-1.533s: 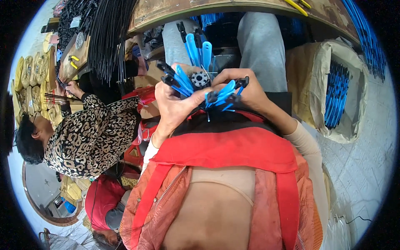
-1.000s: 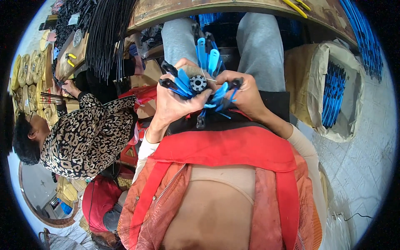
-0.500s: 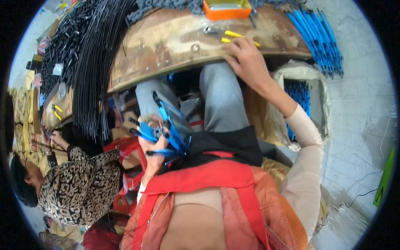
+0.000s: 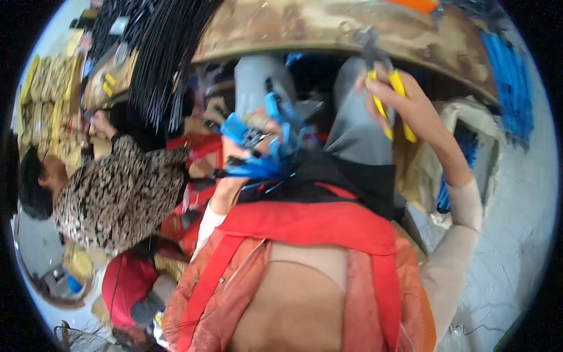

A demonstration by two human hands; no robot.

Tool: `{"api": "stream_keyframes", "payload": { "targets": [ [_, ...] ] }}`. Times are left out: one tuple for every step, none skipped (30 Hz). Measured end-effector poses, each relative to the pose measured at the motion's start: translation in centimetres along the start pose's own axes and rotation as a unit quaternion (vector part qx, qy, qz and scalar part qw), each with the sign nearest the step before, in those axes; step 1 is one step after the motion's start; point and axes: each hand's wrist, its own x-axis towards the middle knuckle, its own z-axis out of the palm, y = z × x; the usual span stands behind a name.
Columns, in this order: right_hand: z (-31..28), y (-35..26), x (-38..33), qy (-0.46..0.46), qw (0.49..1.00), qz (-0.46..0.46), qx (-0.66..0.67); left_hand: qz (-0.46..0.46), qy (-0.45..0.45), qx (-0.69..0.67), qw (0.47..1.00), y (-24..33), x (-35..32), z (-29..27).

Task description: Assembling bundles of blue plastic components and securing them into black connectors at a workstation.

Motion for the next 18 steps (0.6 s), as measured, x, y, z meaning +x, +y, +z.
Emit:
{"api": "stream_keyframes", "payload": {
  "targets": [
    [1.9,-0.6,-0.9,-0.058,0.997,0.056,0.011,0.052,0.065,0.171,0.982,0.0,-0.8,0.6],
    [3.8,-1.1,-2.1,-0.069,0.990,0.074,-0.093,0.012,0.061,0.166,0.984,0.3,-1.2,0.5],
    [4.9,-1.6,-2.7,-0.114,0.976,-0.015,-0.184,-0.003,0.034,0.154,0.987,0.5,-1.6,0.5],
    [6.0,-1.9,-3.2,-0.109,0.956,-0.068,-0.263,-0.025,0.031,0.148,0.988,0.5,-1.9,0.7],
    [7.1,-1.9,-3.4,-0.109,0.956,-0.095,-0.257,0.003,0.020,0.129,0.991,0.5,-2.0,0.8],
    [7.6,-2.0,-3.4,-0.113,0.958,-0.074,-0.252,0.002,0.014,0.110,0.994,0.5,-2.1,0.9],
    [8.0,-2.1,-3.5,-0.121,0.962,-0.061,-0.236,-0.012,0.009,0.074,0.997,0.5,-2.1,1.0],
    [8.2,-2.1,-3.3,-0.114,0.959,-0.073,-0.250,-0.004,-0.006,0.115,0.993,0.6,-2.1,0.9],
    [8.3,-2.1,-3.0,-0.109,0.954,-0.091,-0.265,0.000,-0.024,0.157,0.987,0.7,-2.1,0.7],
    [8.3,-2.1,-2.8,-0.100,0.949,-0.104,-0.279,0.006,-0.032,0.175,0.984,0.7,-2.2,0.6],
    [8.4,-2.2,-2.7,-0.112,0.948,-0.106,-0.278,0.005,-0.035,0.193,0.981,0.8,-2.4,0.4],
    [8.4,-2.3,-2.7,-0.119,0.948,-0.101,-0.277,0.005,-0.035,0.204,0.978,0.7,-2.5,0.3],
    [8.5,-2.5,-2.7,-0.127,0.948,-0.096,-0.276,-0.002,-0.027,0.187,0.982,0.7,-2.6,0.2],
    [8.6,-2.7,-2.8,-0.130,0.951,-0.085,-0.267,-0.008,-0.016,0.163,0.986,0.6,-2.7,0.1],
    [8.6,-2.9,-2.9,-0.132,0.954,-0.074,-0.259,-0.013,-0.005,0.139,0.990,0.5,-2.7,0.1],
    [8.7,-3.0,-2.9,-0.133,0.958,-0.067,-0.246,-0.003,-0.013,0.151,0.988,0.4,-2.7,0.0],
    [8.8,-3.1,-2.9,-0.135,0.954,-0.074,-0.255,0.007,-0.023,0.163,0.986,0.4,-2.5,-0.1],
    [8.8,-3.1,-2.9,-0.134,0.953,-0.084,-0.260,0.016,-0.034,0.175,0.984,0.5,-2.5,-0.2]
  ]
}}
